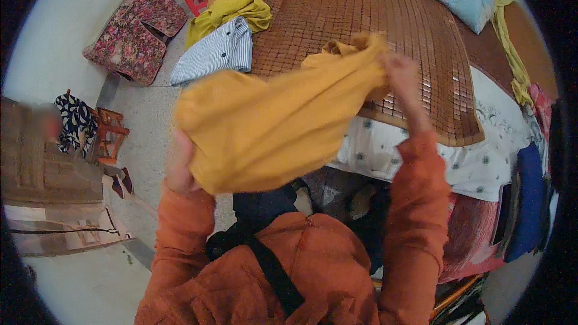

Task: The person folds a striped garment on a bamboo mat, then picks up and folds a mustard-colored shirt, and finally folds a yellow shirt. The person places the folded items on a chair.

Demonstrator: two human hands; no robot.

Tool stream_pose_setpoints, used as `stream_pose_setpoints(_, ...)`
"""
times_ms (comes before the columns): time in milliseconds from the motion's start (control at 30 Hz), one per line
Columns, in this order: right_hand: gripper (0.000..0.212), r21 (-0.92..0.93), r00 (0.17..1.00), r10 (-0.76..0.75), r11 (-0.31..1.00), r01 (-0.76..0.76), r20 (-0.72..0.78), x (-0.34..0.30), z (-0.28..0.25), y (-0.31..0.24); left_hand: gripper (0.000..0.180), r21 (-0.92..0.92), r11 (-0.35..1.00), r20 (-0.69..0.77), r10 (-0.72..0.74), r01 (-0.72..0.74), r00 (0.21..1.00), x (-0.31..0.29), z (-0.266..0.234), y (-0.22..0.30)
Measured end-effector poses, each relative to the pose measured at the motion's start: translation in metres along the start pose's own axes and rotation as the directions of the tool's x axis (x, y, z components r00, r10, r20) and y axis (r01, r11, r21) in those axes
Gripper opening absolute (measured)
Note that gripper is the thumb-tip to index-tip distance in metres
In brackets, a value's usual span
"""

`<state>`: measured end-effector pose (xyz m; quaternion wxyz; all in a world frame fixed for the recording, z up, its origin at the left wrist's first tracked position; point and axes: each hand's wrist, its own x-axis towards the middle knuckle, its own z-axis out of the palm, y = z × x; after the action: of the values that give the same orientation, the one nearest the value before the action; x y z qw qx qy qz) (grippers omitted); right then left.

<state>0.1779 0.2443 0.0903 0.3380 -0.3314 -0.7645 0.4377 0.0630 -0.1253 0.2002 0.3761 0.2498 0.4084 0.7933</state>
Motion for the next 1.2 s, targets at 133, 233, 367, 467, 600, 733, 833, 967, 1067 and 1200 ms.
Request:
stream_pose_setpoints(133,0.037,-0.341,0.893,-0.268,0.930,0.140,-0.362,0.033,-0.089,-0.132,0.060,-0.060,0.998,-0.088,-0.029,0.024,0.996,-0.001,-0.020,0.007)
stream_pose_setpoints(233,0.039,-0.727,0.675,-0.711,0.567,0.387,-0.196,0.075,-0.134,-0.156,0.059,-0.152,0.985,-0.077,-0.091,0.078,0.993,0.007,-0.007,-0.016)
stream_pose_setpoints(367,0.038,-0.423,0.946,-0.318,0.851,0.312,0.058,0.132,-0.117,-0.124,0.056,-0.133,0.985,-0.163,-0.135,0.114,0.977,0.009,-0.006,-0.031)
stream_pose_setpoints(467,0.035,-0.362,0.917,-0.394,0.863,0.351,-0.051,0.076,-0.077,-0.107,0.054,-0.128,0.990,-0.175,-0.084,0.062,0.981,0.004,-0.035,-0.032)
stream_pose_setpoints(600,0.037,-0.441,0.959,-0.271,0.873,0.209,-0.080,0.008,-0.081,-0.005,0.054,-0.087,0.986,-0.175,-0.158,0.145,0.972,-0.006,-0.058,-0.038)
stream_pose_setpoints(733,0.048,-0.684,0.981,-0.139,0.730,0.011,-0.132,-0.063,-0.079,0.069,0.054,-0.077,0.983,-0.254,-0.179,0.165,0.950,-0.023,-0.074,-0.044)
stream_pose_setpoints(833,0.054,-0.675,0.981,-0.117,0.738,-0.021,-0.158,-0.096,-0.081,0.093,0.054,-0.147,0.970,-0.262,-0.228,0.195,0.938,-0.030,-0.083,-0.045)
stream_pose_setpoints(967,0.057,-0.557,0.992,-0.089,0.830,0.027,-0.084,-0.111,-0.078,0.063,0.053,-0.160,0.966,-0.308,-0.246,0.205,0.919,-0.038,-0.090,-0.048)
stream_pose_setpoints(1067,0.056,-0.600,0.985,-0.172,0.784,0.157,0.033,-0.119,-0.073,0.051,0.052,-0.123,0.976,-0.285,-0.210,0.181,0.935,-0.038,-0.088,-0.049)
stream_pose_setpoints(1200,0.038,-0.600,0.990,-0.005,0.795,0.090,0.142,-0.111,-0.081,0.081,0.052,-0.088,0.981,-0.278,-0.190,0.172,0.942,-0.036,-0.084,-0.048)
